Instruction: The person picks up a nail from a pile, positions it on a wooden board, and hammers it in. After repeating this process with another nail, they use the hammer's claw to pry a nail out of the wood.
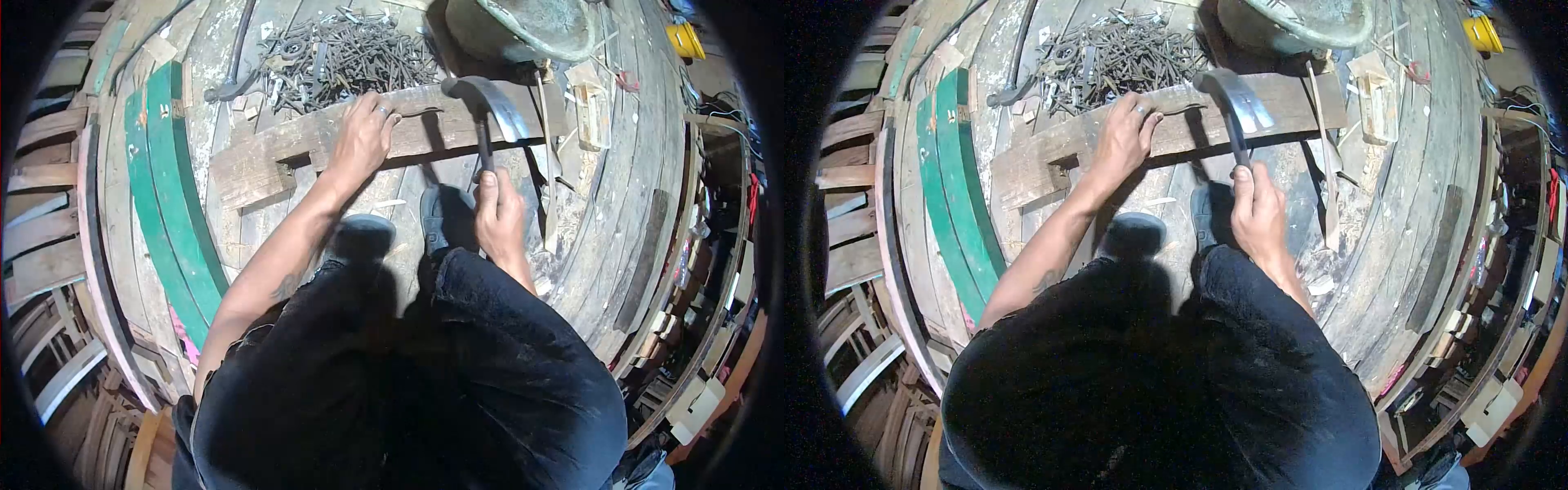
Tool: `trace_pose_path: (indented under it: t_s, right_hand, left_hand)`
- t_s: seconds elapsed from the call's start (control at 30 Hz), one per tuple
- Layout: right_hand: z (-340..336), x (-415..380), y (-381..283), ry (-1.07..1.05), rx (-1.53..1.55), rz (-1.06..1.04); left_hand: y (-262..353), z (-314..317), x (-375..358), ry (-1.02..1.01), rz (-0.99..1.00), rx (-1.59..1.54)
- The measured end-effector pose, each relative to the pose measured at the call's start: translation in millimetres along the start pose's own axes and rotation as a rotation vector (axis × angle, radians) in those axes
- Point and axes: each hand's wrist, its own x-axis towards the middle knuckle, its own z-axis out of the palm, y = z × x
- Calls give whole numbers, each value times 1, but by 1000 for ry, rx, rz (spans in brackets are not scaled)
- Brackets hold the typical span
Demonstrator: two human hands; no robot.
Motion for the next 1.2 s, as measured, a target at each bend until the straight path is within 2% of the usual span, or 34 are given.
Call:
trace_pose_path:
  t_s: [0.07,0.1,0.17,0.27,0.33,0.43,0.6,0.67,0.7,0.87,1.07,1.13,1.2]
  right_hand:
    - [9,2,12,-15,-29,-22]
    - [11,4,15,-15,-29,-25]
    - [13,7,19,-106,-145,28]
    - [7,8,8,-98,-139,16]
    - [-3,10,-11,-138,-124,84]
    - [-11,9,-24,-57,-31,-36]
    - [-7,6,-17,-57,1,-57]
    - [1,6,-9,-98,-89,-43]
    - [2,6,-10,-153,-128,66]
    - [0,9,-6,-127,-163,-6]
    - [-3,5,-15,-35,-31,-64]
    - [4,8,-8,-76,-91,51]
    - [6,12,6,-116,-147,75]
  left_hand:
    - [-3,2,0,0,7,37]
    - [-3,3,1,65,58,39]
    - [-6,4,0,33,36,36]
    - [-10,6,-3,-23,14,50]
    - [-6,5,0,54,52,28]
    - [-5,-1,-2,-27,79,46]
    - [-5,-1,-1,-25,78,14]
    - [-6,0,-2,-36,61,11]
    - [-4,0,-2,-22,55,7]
    - [-7,2,-4,-33,30,48]
    - [-4,-3,-2,-53,33,43]
    - [-1,-3,0,-80,10,47]
    - [-2,-2,0,-15,20,22]
